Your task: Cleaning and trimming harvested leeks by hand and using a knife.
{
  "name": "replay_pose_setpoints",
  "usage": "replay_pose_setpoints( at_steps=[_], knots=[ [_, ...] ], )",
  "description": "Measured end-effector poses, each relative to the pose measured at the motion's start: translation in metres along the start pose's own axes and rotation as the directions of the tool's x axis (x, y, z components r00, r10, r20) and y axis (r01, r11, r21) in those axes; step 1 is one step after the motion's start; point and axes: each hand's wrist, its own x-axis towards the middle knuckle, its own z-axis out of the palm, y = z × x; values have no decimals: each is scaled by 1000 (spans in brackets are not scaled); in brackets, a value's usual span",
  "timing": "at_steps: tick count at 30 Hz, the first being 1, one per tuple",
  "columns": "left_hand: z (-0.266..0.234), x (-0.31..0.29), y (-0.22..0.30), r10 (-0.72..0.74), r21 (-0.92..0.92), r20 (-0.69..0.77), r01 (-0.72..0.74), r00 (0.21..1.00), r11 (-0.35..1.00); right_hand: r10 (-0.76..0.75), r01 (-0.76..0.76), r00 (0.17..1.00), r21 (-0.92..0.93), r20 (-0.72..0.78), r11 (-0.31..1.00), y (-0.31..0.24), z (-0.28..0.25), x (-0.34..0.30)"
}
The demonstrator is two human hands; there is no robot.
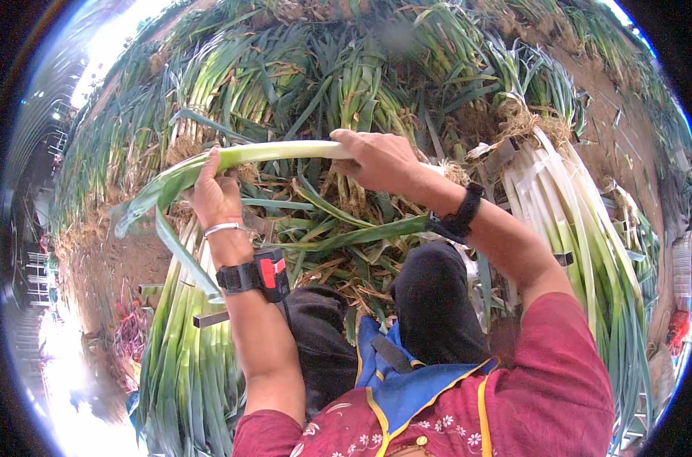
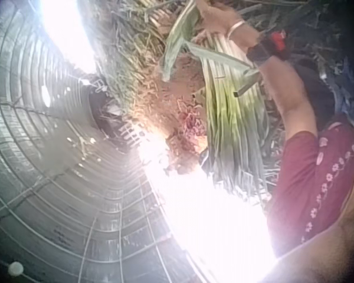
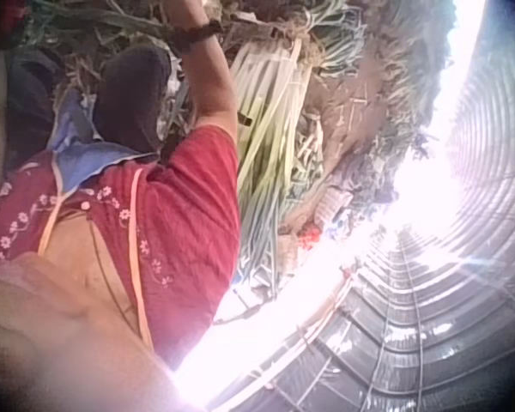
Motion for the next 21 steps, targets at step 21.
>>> replay_pose_setpoints(
  at_steps=[21],
  knots=[
    [-45,21,36,84,-538,391,154,917,829,-14,-64,922,187,388,980,58,17,-60]
  ],
)
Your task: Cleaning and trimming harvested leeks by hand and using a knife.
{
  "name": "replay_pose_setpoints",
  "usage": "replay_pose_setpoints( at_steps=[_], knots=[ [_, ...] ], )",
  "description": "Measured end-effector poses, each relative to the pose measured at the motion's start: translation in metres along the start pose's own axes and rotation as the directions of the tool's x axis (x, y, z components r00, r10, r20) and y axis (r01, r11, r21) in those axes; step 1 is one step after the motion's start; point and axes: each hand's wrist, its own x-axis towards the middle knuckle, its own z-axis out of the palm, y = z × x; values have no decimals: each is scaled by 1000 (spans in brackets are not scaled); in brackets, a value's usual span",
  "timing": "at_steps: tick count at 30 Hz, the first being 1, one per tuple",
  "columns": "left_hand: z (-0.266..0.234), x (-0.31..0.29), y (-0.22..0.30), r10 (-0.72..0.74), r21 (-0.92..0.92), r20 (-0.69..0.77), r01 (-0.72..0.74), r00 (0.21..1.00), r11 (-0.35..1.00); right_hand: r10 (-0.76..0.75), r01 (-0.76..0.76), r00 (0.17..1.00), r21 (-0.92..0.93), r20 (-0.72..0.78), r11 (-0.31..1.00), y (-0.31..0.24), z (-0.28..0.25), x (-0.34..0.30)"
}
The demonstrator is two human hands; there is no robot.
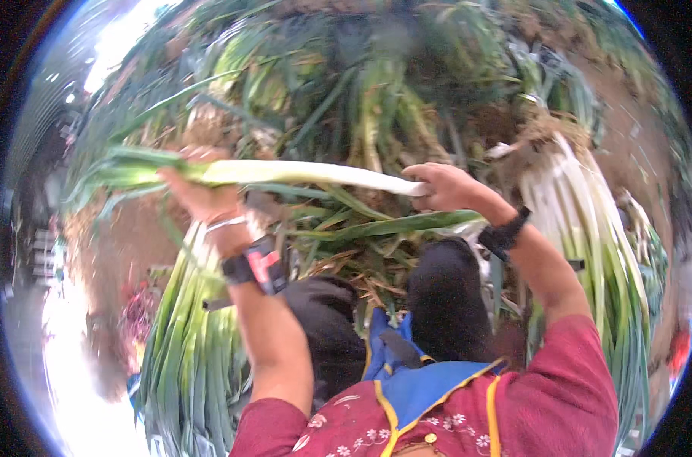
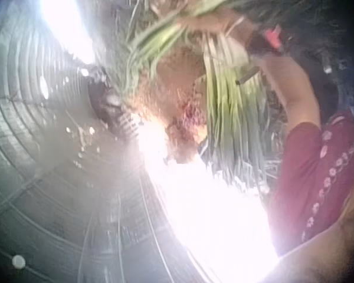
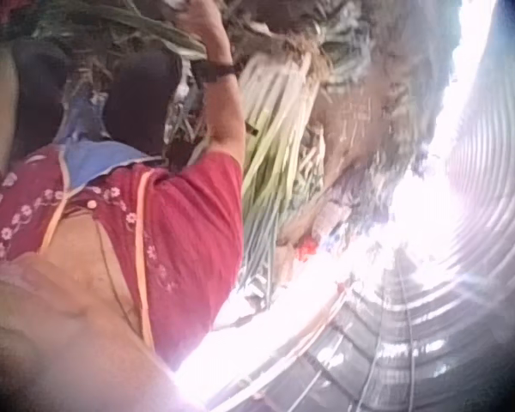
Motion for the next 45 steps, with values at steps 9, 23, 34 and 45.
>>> replay_pose_setpoints(
  at_steps=[9,23,34,45],
  knots=[
    [32,-16,-58,-139,75,-87,145,987,987,40,-228,961,707,272,670,-70,-12,10],
    [34,-20,-73,-217,81,-95,225,972,971,129,-219,975,679,181,701,-106,-36,-19],
    [58,-48,-89,-395,516,-195,437,898,737,174,-132,985,660,1,740,-124,-45,15],
    [-43,-12,114,-270,942,-176,82,947,-325,415,-166,892,722,-180,671,-71,-84,-28]
  ],
)
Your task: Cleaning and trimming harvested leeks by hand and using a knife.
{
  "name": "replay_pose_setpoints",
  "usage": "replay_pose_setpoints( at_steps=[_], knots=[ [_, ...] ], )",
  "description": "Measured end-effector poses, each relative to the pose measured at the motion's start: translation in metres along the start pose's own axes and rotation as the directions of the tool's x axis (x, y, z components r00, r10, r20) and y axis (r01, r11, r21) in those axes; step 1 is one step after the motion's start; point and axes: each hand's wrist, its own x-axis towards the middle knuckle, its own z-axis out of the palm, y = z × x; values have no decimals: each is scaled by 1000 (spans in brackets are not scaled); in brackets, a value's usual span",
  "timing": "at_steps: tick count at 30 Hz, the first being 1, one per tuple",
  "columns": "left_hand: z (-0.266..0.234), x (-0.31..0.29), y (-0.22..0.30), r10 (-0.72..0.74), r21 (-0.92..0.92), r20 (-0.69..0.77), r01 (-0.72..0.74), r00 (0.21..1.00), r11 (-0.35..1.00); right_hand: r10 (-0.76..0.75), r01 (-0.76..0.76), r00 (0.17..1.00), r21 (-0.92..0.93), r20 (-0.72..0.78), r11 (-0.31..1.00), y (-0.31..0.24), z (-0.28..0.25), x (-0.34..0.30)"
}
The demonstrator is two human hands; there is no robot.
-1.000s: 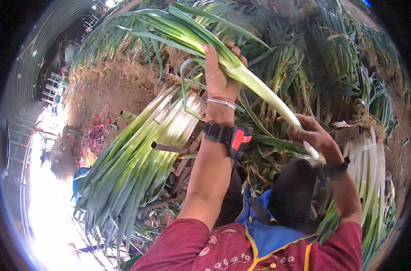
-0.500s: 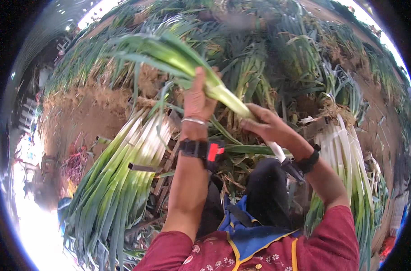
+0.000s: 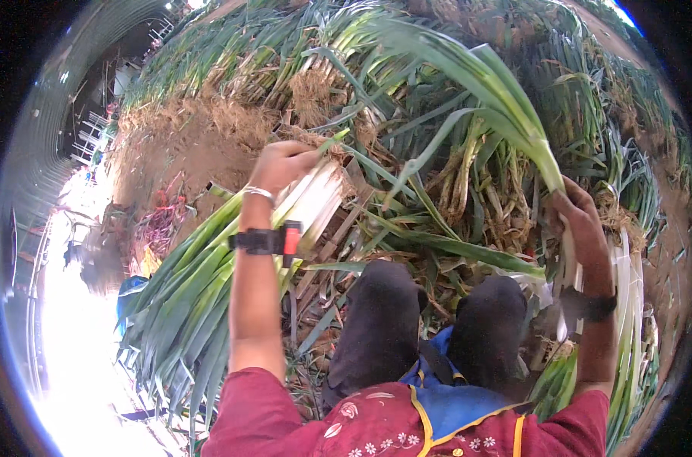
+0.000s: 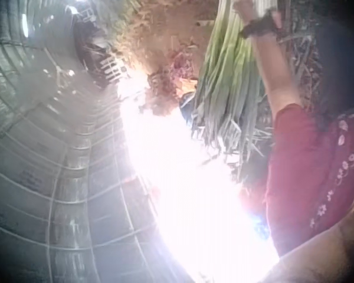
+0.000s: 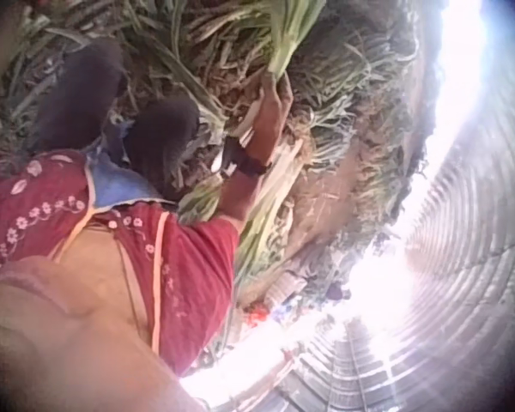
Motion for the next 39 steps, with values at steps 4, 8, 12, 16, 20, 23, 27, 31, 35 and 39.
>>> replay_pose_setpoints(
  at_steps=[4,8,12,16,20,23,27,31,35,39],
  knots=[
    [-34,2,-98,-188,333,-254,269,949,904,-31,30,999,-6,-32,1000,4,-8,1],
    [-10,17,-117,-402,358,-214,455,890,816,-44,47,994,19,-102,999,7,-23,4],
    [8,25,-127,-418,424,-226,475,880,771,-29,25,985,-26,-172,999,10,-20,8],
    [-6,35,-133,-322,290,-298,406,899,867,7,-10,985,-13,-170,1000,18,-24,11],
    [-12,64,-77,-225,-294,-279,140,934,946,3,-6,992,-25,-126,1000,24,-29,11],
    [-5,79,-66,-72,-231,-316,-3,946,973,2,-12,988,-64,-151,998,33,-26,14],
    [30,84,-92,-92,558,-83,123,992,821,39,-44,994,-49,-105,998,32,-13,16],
    [47,78,-116,-64,632,-164,154,984,760,47,-47,999,-27,-14,999,31,-8,17],
    [41,84,-86,100,469,-335,73,937,880,65,-68,996,-45,-66,997,29,-9,10],
    [11,80,6,205,212,-424,-124,882,969,71,-82,994,-130,-86,988,16,-6,0]
  ],
)
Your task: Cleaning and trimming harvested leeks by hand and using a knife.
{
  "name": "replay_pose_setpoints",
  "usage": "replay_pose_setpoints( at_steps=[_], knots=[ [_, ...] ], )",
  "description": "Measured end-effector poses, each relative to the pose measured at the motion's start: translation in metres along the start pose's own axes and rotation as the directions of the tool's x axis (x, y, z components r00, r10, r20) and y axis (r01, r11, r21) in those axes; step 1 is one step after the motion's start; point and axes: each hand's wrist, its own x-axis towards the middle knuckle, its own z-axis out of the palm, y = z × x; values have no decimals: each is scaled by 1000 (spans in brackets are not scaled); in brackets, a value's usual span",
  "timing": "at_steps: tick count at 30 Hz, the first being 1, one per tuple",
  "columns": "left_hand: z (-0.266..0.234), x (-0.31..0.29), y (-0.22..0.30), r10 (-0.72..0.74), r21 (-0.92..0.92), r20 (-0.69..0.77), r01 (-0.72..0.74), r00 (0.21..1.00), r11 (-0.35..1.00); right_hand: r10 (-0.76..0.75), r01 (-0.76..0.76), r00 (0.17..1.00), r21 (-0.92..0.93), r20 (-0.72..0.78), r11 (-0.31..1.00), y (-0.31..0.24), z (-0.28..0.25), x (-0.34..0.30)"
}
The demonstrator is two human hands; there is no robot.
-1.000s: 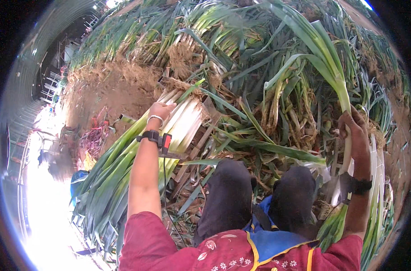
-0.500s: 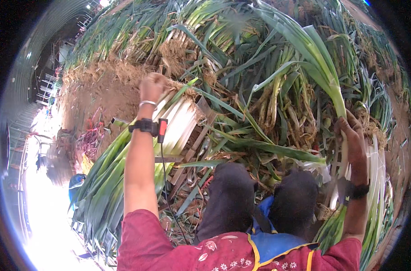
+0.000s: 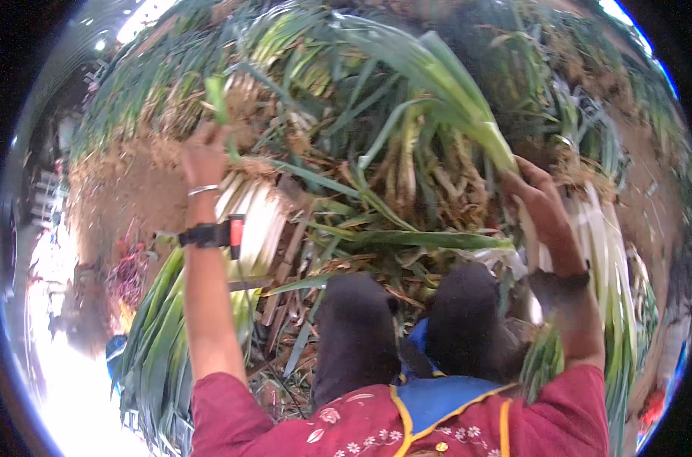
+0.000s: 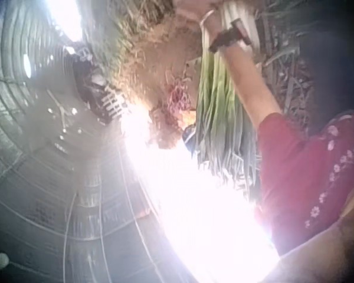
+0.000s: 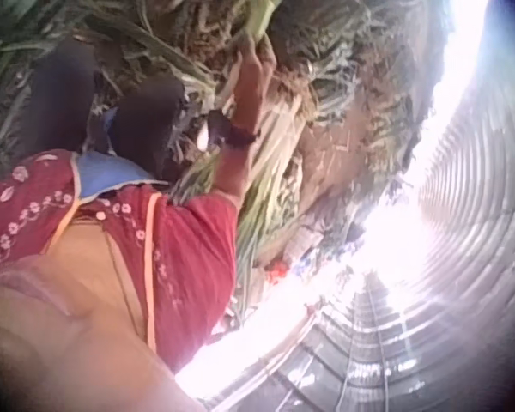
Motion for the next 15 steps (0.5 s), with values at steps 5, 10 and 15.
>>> replay_pose_setpoints(
  at_steps=[5,10,15],
  knots=[
    [3,-22,90,83,-464,22,-63,996,883,-73,61,994,144,82,988,-10,-3,-10],
    [37,-91,124,287,-263,887,-116,362,958,-124,105,988,196,89,975,-12,-8,-21],
    [58,-118,154,338,-388,862,64,377,919,-174,148,978,204,114,968,-31,1,-40]
  ],
)
